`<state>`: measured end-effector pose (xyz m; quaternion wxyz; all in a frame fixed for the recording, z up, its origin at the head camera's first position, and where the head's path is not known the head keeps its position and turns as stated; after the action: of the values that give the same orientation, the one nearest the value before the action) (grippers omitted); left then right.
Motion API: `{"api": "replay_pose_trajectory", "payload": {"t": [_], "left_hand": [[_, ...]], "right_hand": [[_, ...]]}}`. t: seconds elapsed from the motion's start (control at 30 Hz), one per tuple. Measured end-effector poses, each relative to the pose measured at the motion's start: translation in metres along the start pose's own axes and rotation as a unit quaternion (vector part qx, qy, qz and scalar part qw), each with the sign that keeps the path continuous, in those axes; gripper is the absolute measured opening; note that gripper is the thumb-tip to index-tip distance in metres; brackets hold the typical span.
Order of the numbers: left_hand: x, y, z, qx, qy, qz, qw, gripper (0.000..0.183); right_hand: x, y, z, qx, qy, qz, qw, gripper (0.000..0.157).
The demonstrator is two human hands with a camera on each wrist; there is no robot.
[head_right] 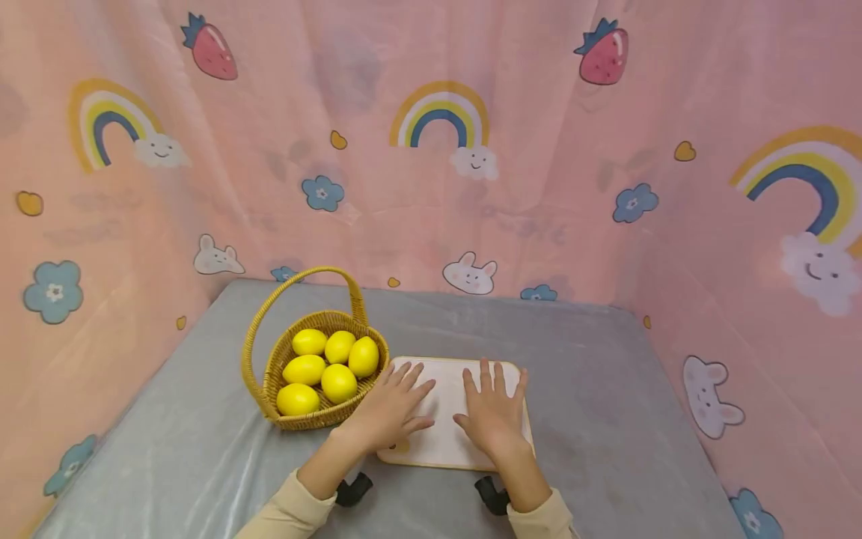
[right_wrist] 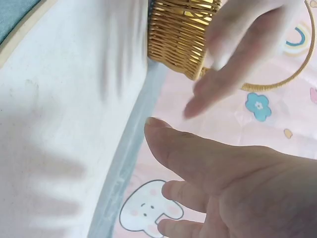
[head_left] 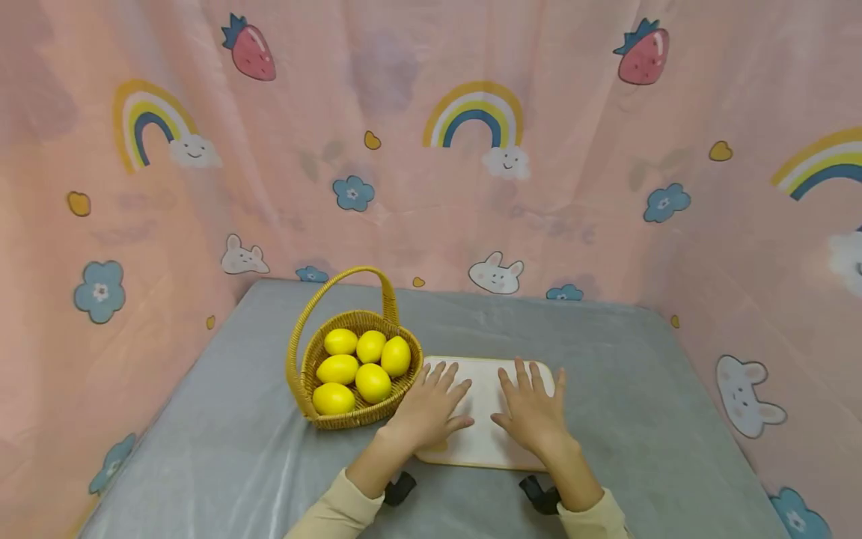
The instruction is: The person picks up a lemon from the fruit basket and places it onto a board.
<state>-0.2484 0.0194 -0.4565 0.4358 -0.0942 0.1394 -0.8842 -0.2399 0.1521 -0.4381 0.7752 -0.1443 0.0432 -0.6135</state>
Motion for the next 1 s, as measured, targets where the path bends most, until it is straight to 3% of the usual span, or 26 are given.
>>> {"api": "replay_pose_trajectory", "payload": {"t": [0.07, 0.13, 0.27, 0.33, 0.4, 0.53, 0.6, 0.67, 0.77, 0.83, 0.9, 1.0], "left_hand": [[0.006, 0.009, 0.005, 0.005, 0.064, -0.001, 0.9979, 0.058], [0.014, 0.019, 0.010, 0.012, 0.149, 0.010, 0.9888, 0.054], [0.036, 0.046, 0.026, 0.025, 0.312, 0.064, 0.9475, 0.042], [0.050, 0.060, 0.035, 0.021, 0.345, 0.097, 0.9333, 0.034], [0.066, 0.075, 0.044, 0.008, 0.342, 0.133, 0.9303, 0.036], [0.102, 0.108, 0.060, -0.010, 0.289, 0.227, 0.9300, 0.055], [0.118, 0.124, 0.064, -0.012, 0.263, 0.277, 0.9243, 0.060], [0.134, 0.140, 0.065, -0.007, 0.240, 0.331, 0.9125, 0.062], [0.157, 0.159, 0.067, -0.013, 0.196, 0.392, 0.8986, 0.051], [0.170, 0.167, 0.067, -0.027, 0.179, 0.415, 0.8917, 0.054], [0.180, 0.170, 0.064, -0.059, 0.188, 0.421, 0.8852, 0.073], [0.190, 0.166, 0.051, -0.119, 0.274, 0.403, 0.8649, 0.089]], "right_hand": [[0.002, -0.001, -0.002, 0.004, -0.003, 0.001, 1.000, 0.072], [0.004, -0.002, -0.004, 0.008, -0.007, 0.003, 1.000, 0.072], [0.009, -0.003, -0.009, 0.013, -0.014, 0.009, 1.000, 0.071], [0.011, -0.004, -0.012, 0.016, -0.016, 0.013, 1.000, 0.070], [0.013, -0.006, -0.014, 0.019, -0.019, 0.016, 1.000, 0.069], [0.016, -0.008, -0.018, 0.027, -0.023, 0.019, 0.999, 0.069], [0.014, -0.008, -0.018, 0.030, -0.024, 0.018, 0.999, 0.068], [0.012, -0.007, -0.018, 0.034, -0.025, 0.016, 0.999, 0.068], [0.007, -0.007, -0.019, 0.036, -0.023, 0.014, 0.999, 0.068], [0.005, -0.008, -0.020, 0.038, -0.025, 0.013, 0.999, 0.068], [0.005, -0.008, -0.022, 0.039, -0.027, 0.014, 0.999, 0.069], [0.006, -0.009, -0.024, 0.041, -0.036, 0.015, 0.998, 0.069]]}}
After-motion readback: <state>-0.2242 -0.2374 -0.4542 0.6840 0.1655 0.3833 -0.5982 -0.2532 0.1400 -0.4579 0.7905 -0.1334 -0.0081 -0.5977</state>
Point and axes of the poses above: each hand's wrist, its own y-axis away from the middle knuckle, its own z-axis out of the back of the hand, x = y × z, the point moved 8 cm from there along -y, towards the middle knuckle, and after that the axes turned 15 degrees about -x, right-handed, at the moved point
